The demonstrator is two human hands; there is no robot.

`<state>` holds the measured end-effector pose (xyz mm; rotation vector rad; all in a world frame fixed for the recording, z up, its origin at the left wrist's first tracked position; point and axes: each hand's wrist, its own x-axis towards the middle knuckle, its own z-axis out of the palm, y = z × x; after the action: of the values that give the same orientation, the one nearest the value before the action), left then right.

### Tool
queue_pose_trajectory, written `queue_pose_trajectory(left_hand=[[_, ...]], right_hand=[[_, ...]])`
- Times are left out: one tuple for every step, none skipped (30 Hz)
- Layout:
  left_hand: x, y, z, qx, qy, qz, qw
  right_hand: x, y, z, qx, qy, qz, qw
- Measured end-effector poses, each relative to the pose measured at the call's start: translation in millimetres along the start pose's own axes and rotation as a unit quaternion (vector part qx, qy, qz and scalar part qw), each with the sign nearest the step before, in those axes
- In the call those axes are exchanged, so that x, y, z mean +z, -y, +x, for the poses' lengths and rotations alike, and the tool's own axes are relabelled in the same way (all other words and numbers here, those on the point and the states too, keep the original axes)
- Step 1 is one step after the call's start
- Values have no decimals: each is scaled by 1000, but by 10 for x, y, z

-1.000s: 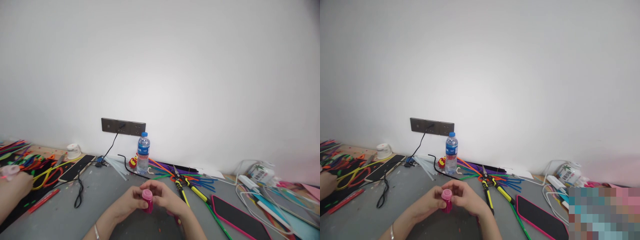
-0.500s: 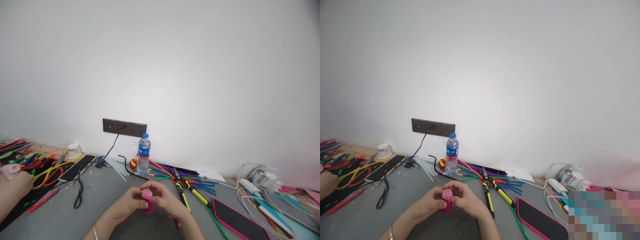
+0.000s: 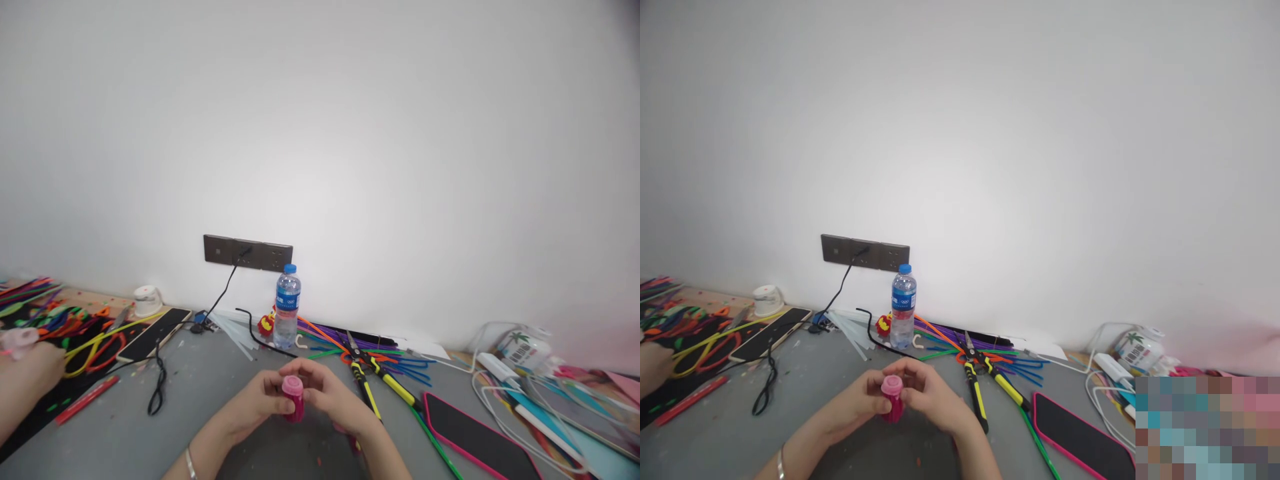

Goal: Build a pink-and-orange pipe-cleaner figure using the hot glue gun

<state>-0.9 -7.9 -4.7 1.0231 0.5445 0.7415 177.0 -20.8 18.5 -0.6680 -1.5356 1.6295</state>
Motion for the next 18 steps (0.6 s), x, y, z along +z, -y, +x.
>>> queue_pose_trajectory(left_hand=[[4, -7, 1, 0, 1, 0, 1000], [8, -12, 2, -1, 1, 0, 1000], [12, -17, 3, -3, 0, -1, 1000], [14, -19, 3, -3, -1, -1, 1000], [15, -20, 2, -4, -3, -2, 1000], [16, -19, 1, -4, -5, -3, 1000], [16, -18, -1, -3, -5, -3, 1000], [18, -17, -3, -3, -4, -2, 1000], [21, -19, -5, -1, -3, 0, 1000], [26, -23, -7, 0, -1, 3, 1000], [32, -30, -8, 0, -1, 5, 1000], [41, -39, -9, -1, -2, 9, 1000], [49, -49, -10, -2, -3, 12, 1000], [56, -58, -10, -3, -4, 15, 1000], [62, -65, -9, -3, -5, 17, 1000], [64, -69, -9, -2, -6, 18, 1000], [64, -69, -8, 0, -7, 17, 1000], [62, -66, -8, 1, -7, 15, 1000]], right_hand=[[-3, -7, 0, -1, 1, 0, 1000], [-6, -13, 1, -2, 1, 0, 1000], [-9, -20, 1, -3, 3, 2, 1000], [-12, -26, 1, -4, 4, 4, 1000], [-15, -32, 1, -6, 6, 6, 1000], [-18, -38, 1, -8, 8, 8, 1000], [-21, -44, 1, -11, 9, 8, 1000], [-23, -49, 1, -13, 9, 6, 1000], [-25, -55, 1, -14, 10, 4, 1000], [-26, -60, 2, -14, 9, 1, 1000], [-27, -64, 3, -14, 8, -2, 1000], [-27, -69, 3, -13, 8, -5, 1000], [-28, -72, 4, -13, 7, -7, 1000], [-28, -75, 4, -13, 7, -8, 1000], [-28, -77, 4, -13, 5, -8, 1000], [-28, -78, 4, -12, 4, -9, 1000], [-27, -77, 4, -11, 4, -8, 1000], [-27, -76, 4, -10, 3, -9, 1000]])
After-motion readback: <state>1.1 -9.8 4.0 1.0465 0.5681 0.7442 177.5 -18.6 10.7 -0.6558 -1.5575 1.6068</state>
